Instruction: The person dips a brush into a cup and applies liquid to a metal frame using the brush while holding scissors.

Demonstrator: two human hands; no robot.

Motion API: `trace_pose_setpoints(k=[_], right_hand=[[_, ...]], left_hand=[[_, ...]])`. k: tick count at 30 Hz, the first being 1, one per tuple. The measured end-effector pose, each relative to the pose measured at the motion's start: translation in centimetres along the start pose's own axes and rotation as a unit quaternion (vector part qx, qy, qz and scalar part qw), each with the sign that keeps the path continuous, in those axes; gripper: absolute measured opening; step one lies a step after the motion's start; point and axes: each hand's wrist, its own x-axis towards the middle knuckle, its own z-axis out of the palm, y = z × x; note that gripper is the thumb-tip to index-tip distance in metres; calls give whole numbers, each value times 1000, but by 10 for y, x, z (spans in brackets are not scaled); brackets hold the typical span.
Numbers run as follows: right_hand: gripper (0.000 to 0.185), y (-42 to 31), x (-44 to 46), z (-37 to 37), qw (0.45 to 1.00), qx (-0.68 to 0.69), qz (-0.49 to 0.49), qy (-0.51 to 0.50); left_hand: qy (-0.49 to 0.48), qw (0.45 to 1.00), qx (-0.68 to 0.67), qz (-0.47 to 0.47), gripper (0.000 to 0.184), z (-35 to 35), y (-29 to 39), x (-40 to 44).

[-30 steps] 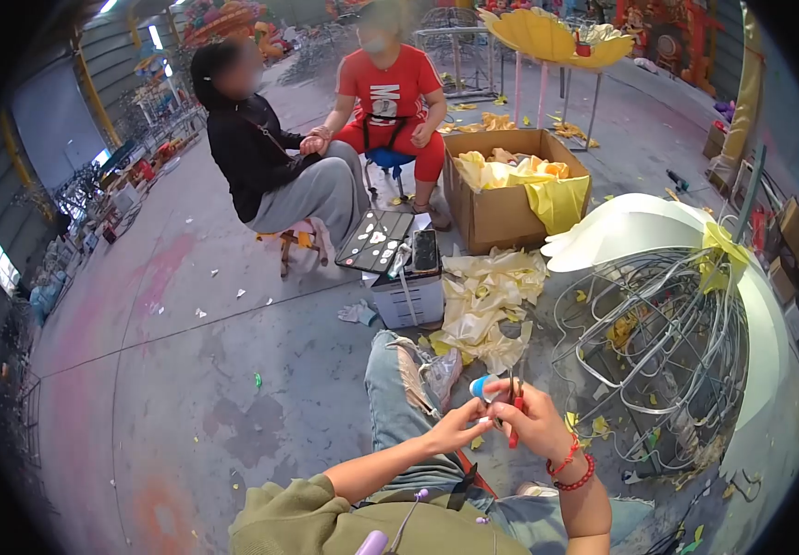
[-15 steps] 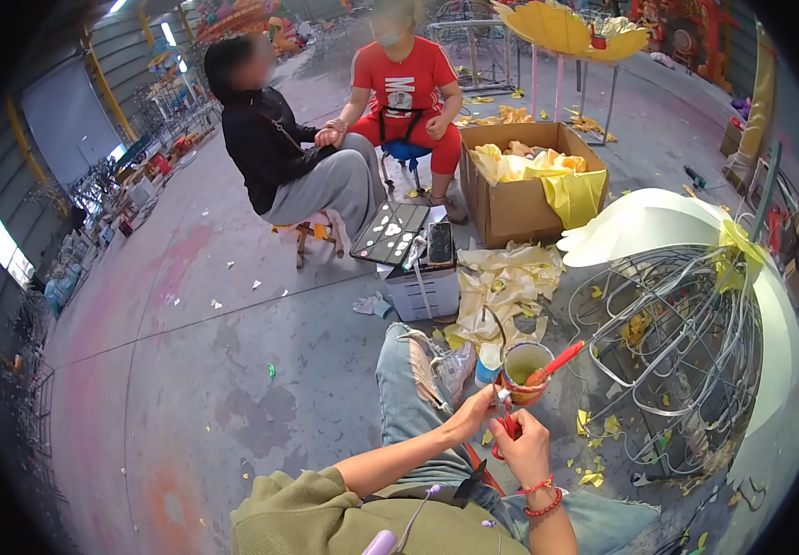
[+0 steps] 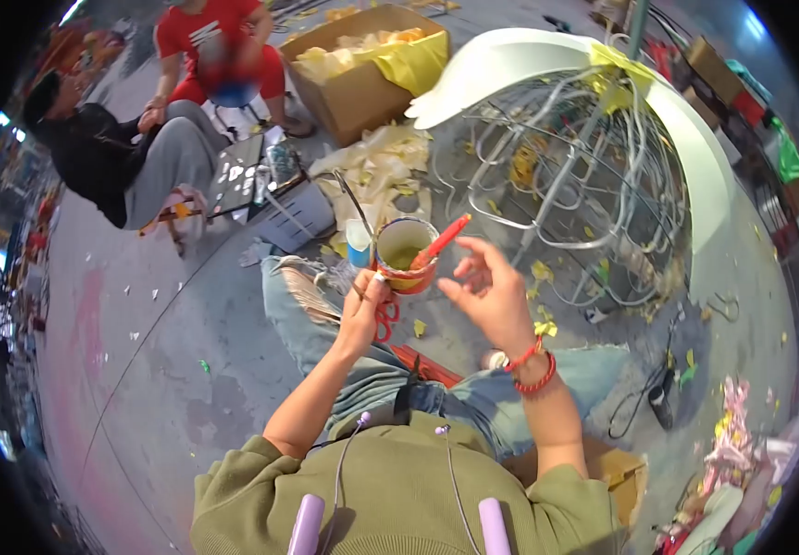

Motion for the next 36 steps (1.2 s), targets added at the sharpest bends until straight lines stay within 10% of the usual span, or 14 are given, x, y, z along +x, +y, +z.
trace_pose_setpoints(k=[12,15,20,25,36], right_hand=[[29,-6,48,-7,996,-83,-9,-16],[17,-9,48,9,950,-227,-199,-83],[16,-55,38,-1,978,-183,-43,-86],[15,-23,50,4,933,-262,-230,-87],[15,-15,38,2,992,-72,-21,-101]], left_hand=[[1,998,11,55,20,4,-8,5],[3,998,19,65,21,7,-10,9],[14,997,17,76,21,-4,-10,14],[38,997,51,39,14,-2,-7,15],[-3,991,55,119,22,-5,-33,22]])
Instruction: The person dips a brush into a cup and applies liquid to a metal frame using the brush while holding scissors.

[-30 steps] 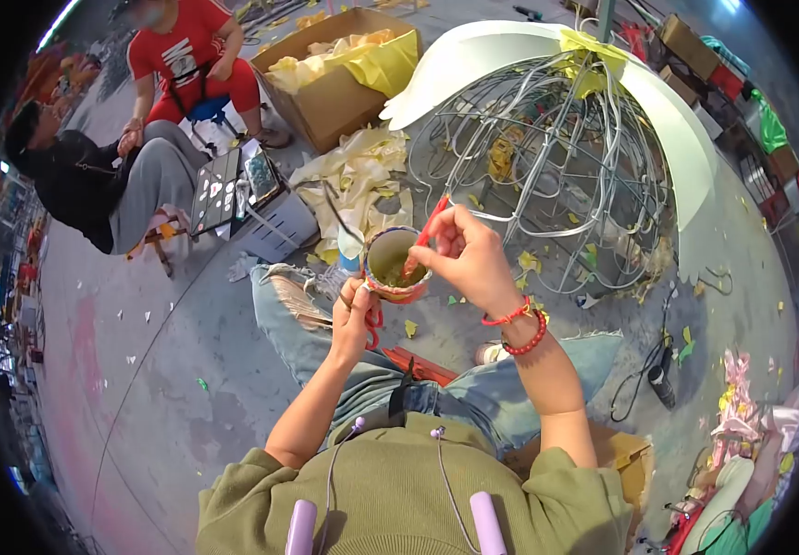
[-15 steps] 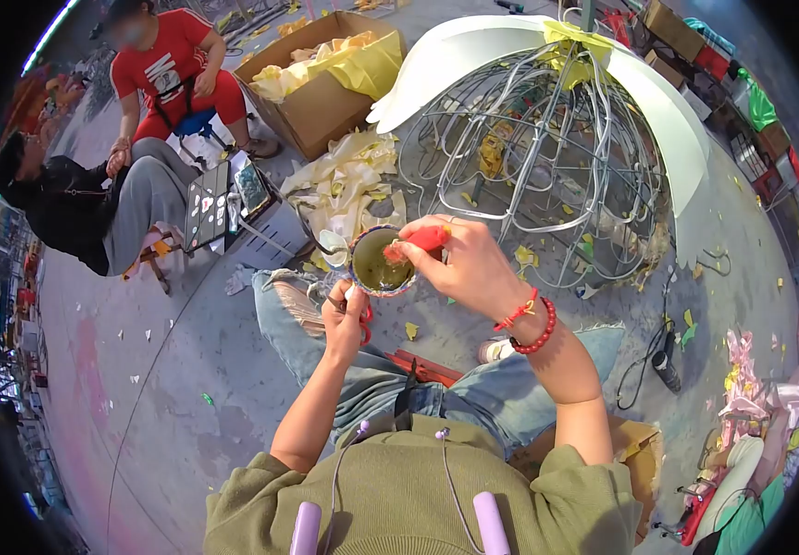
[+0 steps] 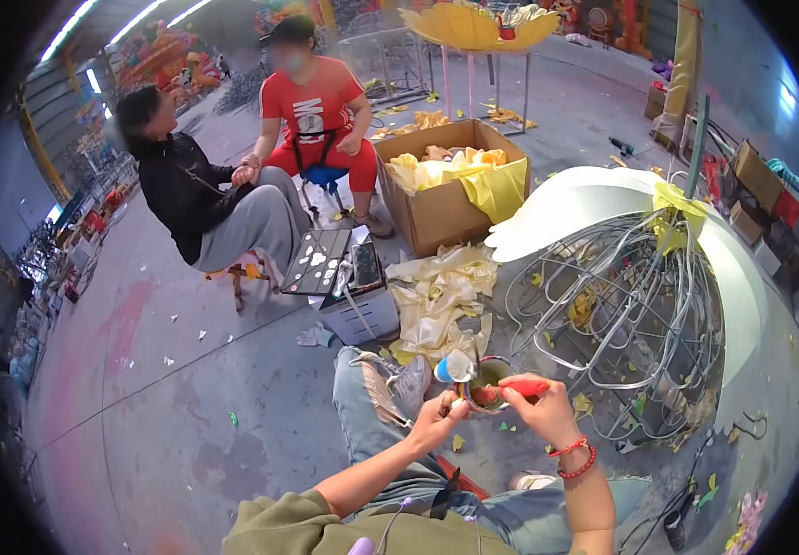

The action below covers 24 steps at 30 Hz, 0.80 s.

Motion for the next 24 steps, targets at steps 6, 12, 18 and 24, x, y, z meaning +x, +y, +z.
trace_pose_setpoints(k=[6,12,18,24], right_hand=[[16,39,-12,-12,937,328,101,66],[17,53,-24,-9,971,216,95,47],[18,75,-63,-16,855,479,140,141],[20,116,-93,-33,877,381,99,277]], left_hand=[[2,993,-52,-109,26,4,47,0],[-3,998,14,-66,25,9,1,-8],[7,980,-60,-188,25,-9,-5,-12],[108,972,-151,-146,25,-55,-13,8]])
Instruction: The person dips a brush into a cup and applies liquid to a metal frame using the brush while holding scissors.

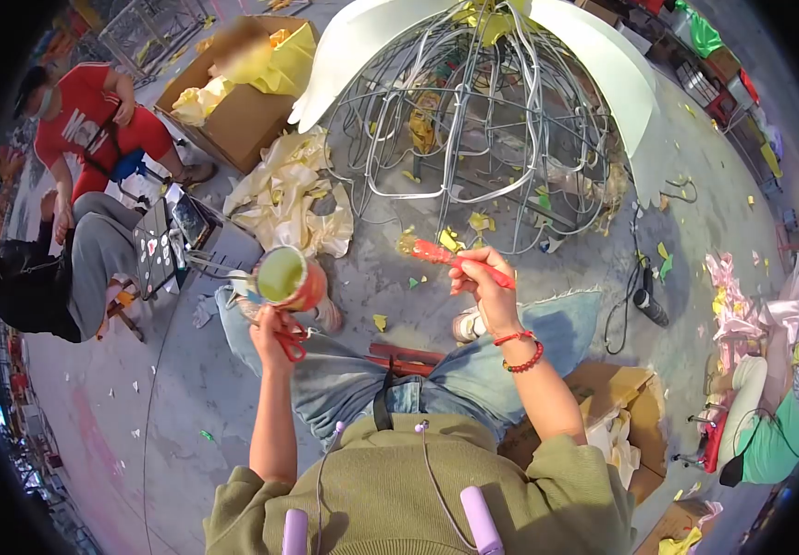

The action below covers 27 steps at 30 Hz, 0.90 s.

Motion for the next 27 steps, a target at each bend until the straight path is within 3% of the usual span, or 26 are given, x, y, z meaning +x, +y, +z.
trace_pose_setpoints(k=[6,8,9,12,19,27], right_hand=[[17,13,40,52,985,-161,-59,-33],[16,18,61,75,946,-307,-77,-74],[16,23,70,84,945,-308,-77,-75],[16,41,97,101,833,-482,-259,-81],[15,68,100,112,800,-538,-257,-67],[11,70,149,122,791,-533,-287,-87]], left_hand=[[6,996,-82,42,29,-30,17,43],[7,994,-93,49,30,-36,18,52],[-13,994,-102,45,30,-37,17,53],[-52,990,-122,39,30,-39,13,57],[-75,993,-89,-31,28,-38,12,71],[-87,990,-109,-33,27,-39,12,72]])
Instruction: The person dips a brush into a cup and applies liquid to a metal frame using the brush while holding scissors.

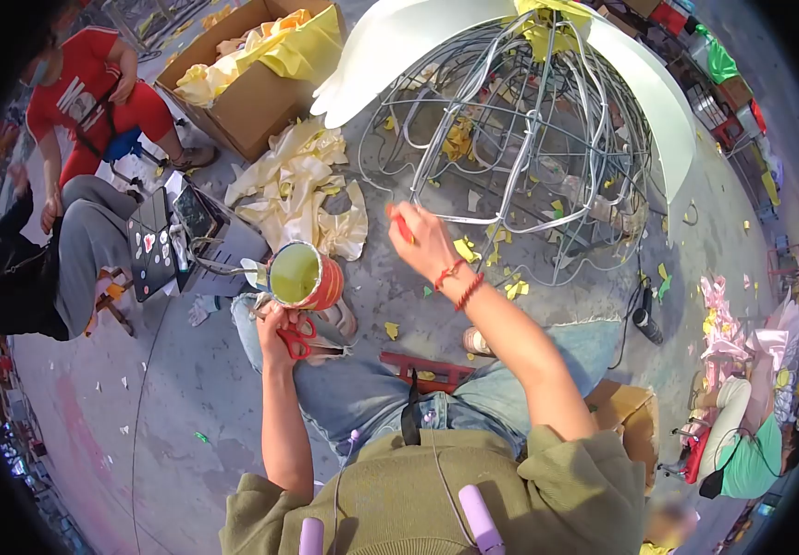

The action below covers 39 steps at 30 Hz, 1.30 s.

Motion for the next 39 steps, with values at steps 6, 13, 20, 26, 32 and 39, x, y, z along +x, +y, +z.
trace_pose_setpoints(k=[6,13,20,26,32,39], right_hand=[[10,-4,1,-14,999,2,24,-29],[11,-22,-52,-35,999,-9,25,-42],[11,-26,-51,-45,997,-21,31,-63],[12,-28,-29,-36,999,10,27,-33],[12,-11,-2,-5,999,-14,42,6],[12,-35,-70,-12,997,-17,23,-77]], left_hand=[[6,1000,2,2,27,-3,-1,-1],[-12,1000,2,-2,27,-1,0,0],[9,1000,18,-18,29,4,-2,0],[-17,999,15,-23,26,0,-2,-1],[-6,999,17,-30,29,-1,-1,0],[-3,999,9,-40,28,-4,-4,-2]])
